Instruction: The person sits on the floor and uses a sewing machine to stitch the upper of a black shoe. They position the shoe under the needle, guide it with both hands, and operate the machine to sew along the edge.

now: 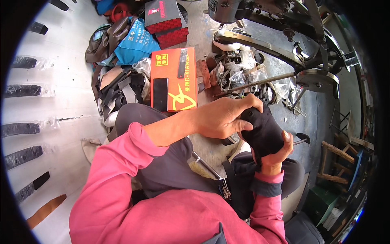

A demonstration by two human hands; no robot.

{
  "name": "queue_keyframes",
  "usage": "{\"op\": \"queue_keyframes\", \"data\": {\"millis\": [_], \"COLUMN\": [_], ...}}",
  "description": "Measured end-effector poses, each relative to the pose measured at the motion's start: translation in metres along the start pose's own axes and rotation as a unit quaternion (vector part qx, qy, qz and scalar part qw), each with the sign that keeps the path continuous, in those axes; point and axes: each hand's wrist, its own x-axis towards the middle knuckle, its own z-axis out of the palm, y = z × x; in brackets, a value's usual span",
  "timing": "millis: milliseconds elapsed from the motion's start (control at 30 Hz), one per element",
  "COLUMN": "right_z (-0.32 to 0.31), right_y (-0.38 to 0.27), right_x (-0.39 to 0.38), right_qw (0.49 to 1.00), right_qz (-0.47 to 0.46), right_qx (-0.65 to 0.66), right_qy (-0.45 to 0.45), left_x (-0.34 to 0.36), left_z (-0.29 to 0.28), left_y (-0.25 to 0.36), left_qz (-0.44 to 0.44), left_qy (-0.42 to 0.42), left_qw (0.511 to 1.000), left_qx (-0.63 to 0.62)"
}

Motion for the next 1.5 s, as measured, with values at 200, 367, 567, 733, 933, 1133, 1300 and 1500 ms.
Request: {"op": "queue_keyframes", "data": {"millis": [200, 367, 567, 733, 933, 1133, 1300, 1500], "right_z": [0.009, 0.017, 0.021, 0.024, 0.026, 0.026, 0.023, 0.023], "right_y": [0.007, 0.010, 0.013, 0.014, 0.016, 0.019, 0.019, 0.015], "right_x": [0.010, 0.005, 0.012, 0.014, 0.013, 0.010, 0.012, 0.021], "right_qw": [1.000, 1.000, 0.999, 0.998, 0.999, 0.999, 0.998, 0.997], "right_qz": [0.004, 0.008, 0.040, 0.039, 0.047, 0.030, 0.045, 0.069], "right_qx": [-0.014, -0.018, 0.003, -0.037, 0.020, 0.035, 0.028, -0.010], "right_qy": [0.018, -0.002, 0.019, 0.014, 0.015, -0.018, 0.016, 0.034], "left_x": [-0.005, -0.007, -0.008, -0.012, -0.012, -0.009, -0.011, -0.020], "left_z": [-0.002, -0.003, -0.006, -0.007, -0.009, -0.013, -0.016, -0.020], "left_y": [-0.006, -0.010, -0.004, -0.003, -0.009, -0.009, -0.004, -0.003], "left_qz": [-0.031, -0.032, -0.096, -0.128, -0.070, -0.039, -0.088, -0.119], "left_qy": [0.017, 0.012, 0.005, 0.007, 0.009, -0.006, -0.013, 0.024], "left_qw": [0.999, 0.999, 0.994, 0.991, 0.998, 0.999, 0.996, 0.993], "left_qx": [-0.007, 0.002, -0.050, -0.041, 0.005, 0.005, 0.000, 0.006]}}
